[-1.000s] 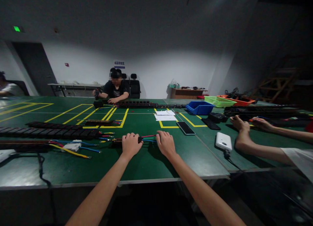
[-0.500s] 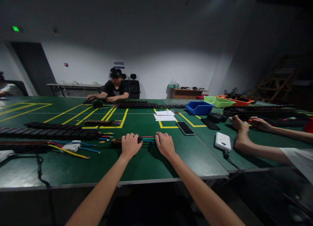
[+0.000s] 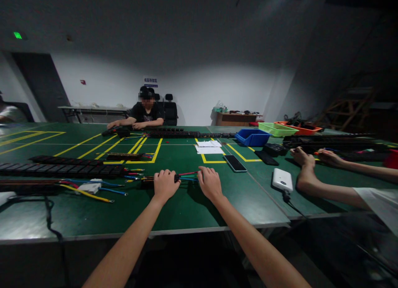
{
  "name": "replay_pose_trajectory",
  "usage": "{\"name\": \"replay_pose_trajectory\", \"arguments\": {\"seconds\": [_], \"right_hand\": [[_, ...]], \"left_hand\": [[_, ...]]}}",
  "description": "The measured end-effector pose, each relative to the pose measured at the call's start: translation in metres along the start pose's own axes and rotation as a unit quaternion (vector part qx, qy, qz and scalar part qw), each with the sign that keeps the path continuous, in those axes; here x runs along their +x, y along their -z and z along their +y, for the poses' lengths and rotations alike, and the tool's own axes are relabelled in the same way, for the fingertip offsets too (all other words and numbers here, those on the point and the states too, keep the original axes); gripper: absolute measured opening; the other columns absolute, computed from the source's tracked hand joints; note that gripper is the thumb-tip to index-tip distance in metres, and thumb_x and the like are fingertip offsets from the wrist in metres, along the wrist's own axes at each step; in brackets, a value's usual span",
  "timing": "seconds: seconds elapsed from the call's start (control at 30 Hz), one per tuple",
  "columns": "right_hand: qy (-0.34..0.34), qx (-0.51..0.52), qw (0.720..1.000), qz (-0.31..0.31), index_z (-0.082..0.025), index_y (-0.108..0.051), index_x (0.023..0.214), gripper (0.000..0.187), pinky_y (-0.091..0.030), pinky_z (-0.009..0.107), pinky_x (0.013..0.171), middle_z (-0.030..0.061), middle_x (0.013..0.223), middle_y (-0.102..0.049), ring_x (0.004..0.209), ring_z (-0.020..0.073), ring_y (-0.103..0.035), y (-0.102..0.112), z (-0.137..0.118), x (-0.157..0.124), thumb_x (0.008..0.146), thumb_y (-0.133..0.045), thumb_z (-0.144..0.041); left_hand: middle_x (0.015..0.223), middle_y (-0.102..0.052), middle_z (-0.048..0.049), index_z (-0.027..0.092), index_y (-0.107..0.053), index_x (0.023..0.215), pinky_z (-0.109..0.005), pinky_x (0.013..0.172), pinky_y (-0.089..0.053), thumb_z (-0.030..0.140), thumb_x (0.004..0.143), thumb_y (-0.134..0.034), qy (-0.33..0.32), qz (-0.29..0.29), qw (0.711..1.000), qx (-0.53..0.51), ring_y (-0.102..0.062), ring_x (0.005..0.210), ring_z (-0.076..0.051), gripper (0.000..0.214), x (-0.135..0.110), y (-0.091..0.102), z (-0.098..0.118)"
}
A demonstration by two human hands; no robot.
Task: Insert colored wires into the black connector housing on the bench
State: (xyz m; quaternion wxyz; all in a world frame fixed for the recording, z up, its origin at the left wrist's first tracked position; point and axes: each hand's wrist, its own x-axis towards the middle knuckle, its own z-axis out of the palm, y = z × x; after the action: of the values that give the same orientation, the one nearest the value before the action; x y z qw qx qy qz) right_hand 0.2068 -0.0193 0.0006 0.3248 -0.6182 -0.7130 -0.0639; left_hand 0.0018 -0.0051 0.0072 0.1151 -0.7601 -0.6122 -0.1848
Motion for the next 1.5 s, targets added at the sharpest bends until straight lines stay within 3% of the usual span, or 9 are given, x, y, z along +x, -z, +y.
{"name": "replay_pose_trajectory", "arguments": {"seconds": [0.13,0.4,0.7,0.9,1.03,1.13,1.3,1.5], "right_hand": [[0.010,-0.012,0.999,-0.049,-0.024,-0.066,0.116,0.037,-0.039,0.034,0.088,0.0060,0.108,-0.073,0.103,0.0223,-0.061,-0.0011,-0.0010,-0.0008,0.106,-0.033,-0.037],[0.003,0.001,1.000,0.019,-0.019,-0.063,0.123,0.034,-0.041,0.033,0.090,0.0103,0.118,-0.068,0.109,0.0224,-0.058,-0.0010,0.0013,-0.0004,0.104,-0.039,-0.033],[0.008,0.004,0.998,-0.058,-0.022,-0.063,0.124,0.040,-0.040,0.034,0.088,0.0074,0.108,-0.074,0.101,0.0218,-0.063,-0.0033,0.0003,-0.0007,0.107,-0.030,-0.039],[-0.011,-0.005,1.000,0.007,-0.021,-0.065,0.119,0.036,-0.039,0.032,0.089,0.0092,0.116,-0.070,0.108,0.0218,-0.059,-0.0025,0.0021,-0.0011,0.106,-0.035,-0.037],[-0.030,0.003,0.999,-0.025,-0.022,-0.066,0.115,0.039,-0.041,0.033,0.087,0.0081,0.107,-0.073,0.101,0.0226,-0.062,-0.0048,0.0037,-0.0001,0.106,-0.034,-0.040],[0.001,0.031,0.999,-0.029,-0.019,-0.062,0.127,0.040,-0.044,0.034,0.090,0.0097,0.112,-0.072,0.105,0.0228,-0.062,-0.0073,0.0050,0.0006,0.104,-0.037,-0.041],[0.078,0.062,0.995,0.016,-0.015,-0.047,0.147,0.053,-0.041,0.038,0.107,0.0133,0.143,-0.057,0.131,0.0242,-0.050,-0.0077,0.0054,-0.0002,0.100,-0.044,-0.039],[0.146,0.055,0.987,0.046,-0.016,-0.044,0.151,0.055,-0.036,0.041,0.115,0.0104,0.152,-0.048,0.142,0.0238,-0.038,0.0002,-0.0009,-0.0019,0.098,-0.043,-0.030]], "left_hand": [[0.108,-0.067,-0.0125,0.022,-0.069,0.103,-0.044,0.090,-0.035,0.044,0.089,-0.056,-0.001,0.006,1.000,0.003,-0.055,0.108,-0.032,0.029,0.0001,-0.0014,-0.0001],[0.105,-0.067,-0.0122,0.021,-0.069,0.101,-0.044,0.087,-0.036,0.045,0.089,-0.055,-0.013,0.020,1.000,0.008,-0.057,0.103,-0.031,0.030,0.0007,-0.0033,-0.0013],[0.110,-0.067,-0.0127,0.022,-0.069,0.104,-0.045,0.091,-0.036,0.045,0.090,-0.054,-0.002,0.002,1.000,-0.009,-0.056,0.108,-0.032,0.031,0.0001,0.0011,-0.0004],[0.107,-0.067,-0.0124,0.021,-0.069,0.101,-0.044,0.088,-0.036,0.045,0.091,-0.053,-0.013,0.014,1.000,-0.001,-0.057,0.104,-0.031,0.031,0.0002,-0.0011,-0.0006],[0.108,-0.067,-0.0122,0.021,-0.069,0.102,-0.045,0.089,-0.036,0.044,0.090,-0.055,-0.008,0.012,1.000,0.002,-0.056,0.105,-0.031,0.029,-0.0001,-0.0016,-0.0003],[0.109,-0.067,-0.0120,0.022,-0.069,0.103,-0.045,0.091,-0.035,0.043,0.090,-0.055,0.000,0.010,1.000,0.006,-0.055,0.107,-0.031,0.029,-0.0003,-0.0009,0.0006],[0.109,-0.068,-0.0120,0.022,-0.069,0.103,-0.045,0.090,-0.036,0.043,0.089,-0.056,-0.002,0.012,1.000,0.012,-0.055,0.106,-0.031,0.028,-0.0008,-0.0003,0.0011],[0.107,-0.068,-0.0121,0.022,-0.068,0.102,-0.045,0.088,-0.036,0.042,0.090,-0.055,-0.010,0.024,1.000,0.013,-0.056,0.105,-0.031,0.027,-0.0011,-0.0018,-0.0004]]}}
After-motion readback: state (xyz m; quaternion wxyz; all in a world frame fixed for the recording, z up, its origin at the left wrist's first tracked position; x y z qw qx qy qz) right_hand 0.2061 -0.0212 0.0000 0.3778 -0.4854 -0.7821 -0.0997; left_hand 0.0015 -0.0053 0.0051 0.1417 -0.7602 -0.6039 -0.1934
